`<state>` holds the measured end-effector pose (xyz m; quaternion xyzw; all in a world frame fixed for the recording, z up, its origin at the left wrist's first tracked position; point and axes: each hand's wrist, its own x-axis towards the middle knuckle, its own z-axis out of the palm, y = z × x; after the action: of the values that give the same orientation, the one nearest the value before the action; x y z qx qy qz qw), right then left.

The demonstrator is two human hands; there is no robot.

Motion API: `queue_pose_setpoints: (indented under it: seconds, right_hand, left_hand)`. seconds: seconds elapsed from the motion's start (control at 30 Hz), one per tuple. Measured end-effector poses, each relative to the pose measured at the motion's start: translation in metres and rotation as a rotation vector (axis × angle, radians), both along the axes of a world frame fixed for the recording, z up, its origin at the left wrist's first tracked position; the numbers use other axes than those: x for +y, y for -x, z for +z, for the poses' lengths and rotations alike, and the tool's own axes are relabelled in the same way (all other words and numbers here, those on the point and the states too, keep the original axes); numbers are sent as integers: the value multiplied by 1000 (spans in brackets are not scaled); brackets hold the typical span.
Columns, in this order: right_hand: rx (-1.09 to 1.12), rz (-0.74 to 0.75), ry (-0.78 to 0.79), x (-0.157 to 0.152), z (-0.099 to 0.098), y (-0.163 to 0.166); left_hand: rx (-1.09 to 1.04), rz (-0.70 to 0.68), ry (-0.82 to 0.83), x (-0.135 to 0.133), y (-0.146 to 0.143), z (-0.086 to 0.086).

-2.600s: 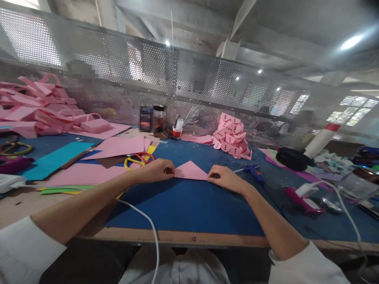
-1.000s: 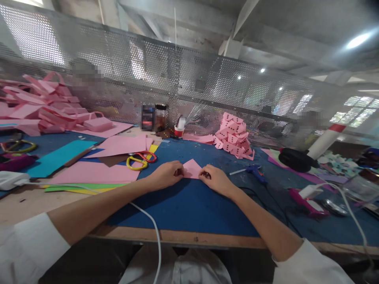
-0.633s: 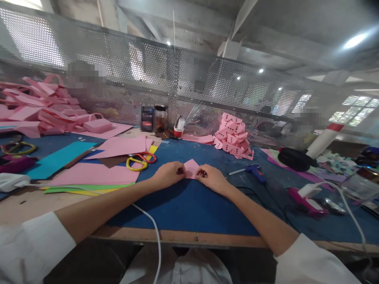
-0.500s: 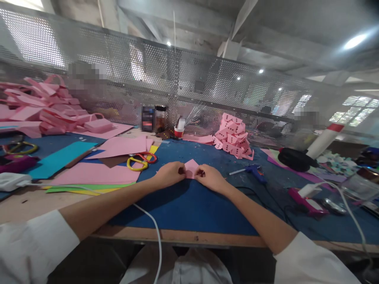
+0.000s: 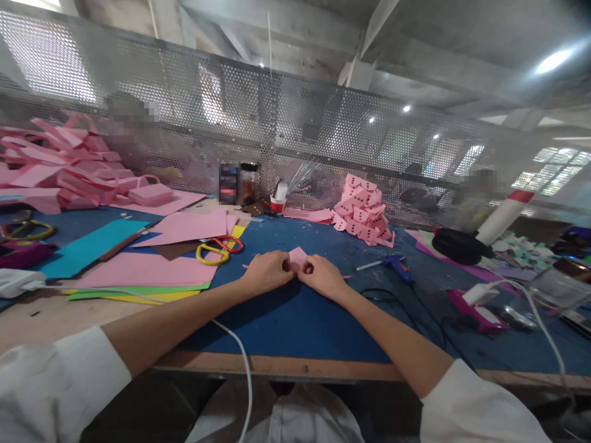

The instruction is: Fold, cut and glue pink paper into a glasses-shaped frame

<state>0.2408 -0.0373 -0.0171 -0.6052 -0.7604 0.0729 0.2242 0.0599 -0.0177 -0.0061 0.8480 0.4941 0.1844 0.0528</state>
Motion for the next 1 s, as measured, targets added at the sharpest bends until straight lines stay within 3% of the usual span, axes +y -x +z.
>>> queue_pose_setpoints:
  seconds: [1.0]
  right_hand:
    - [24,-19,32,-2,4,3]
  left_hand:
    - [-4,12,39,-1,-1,3]
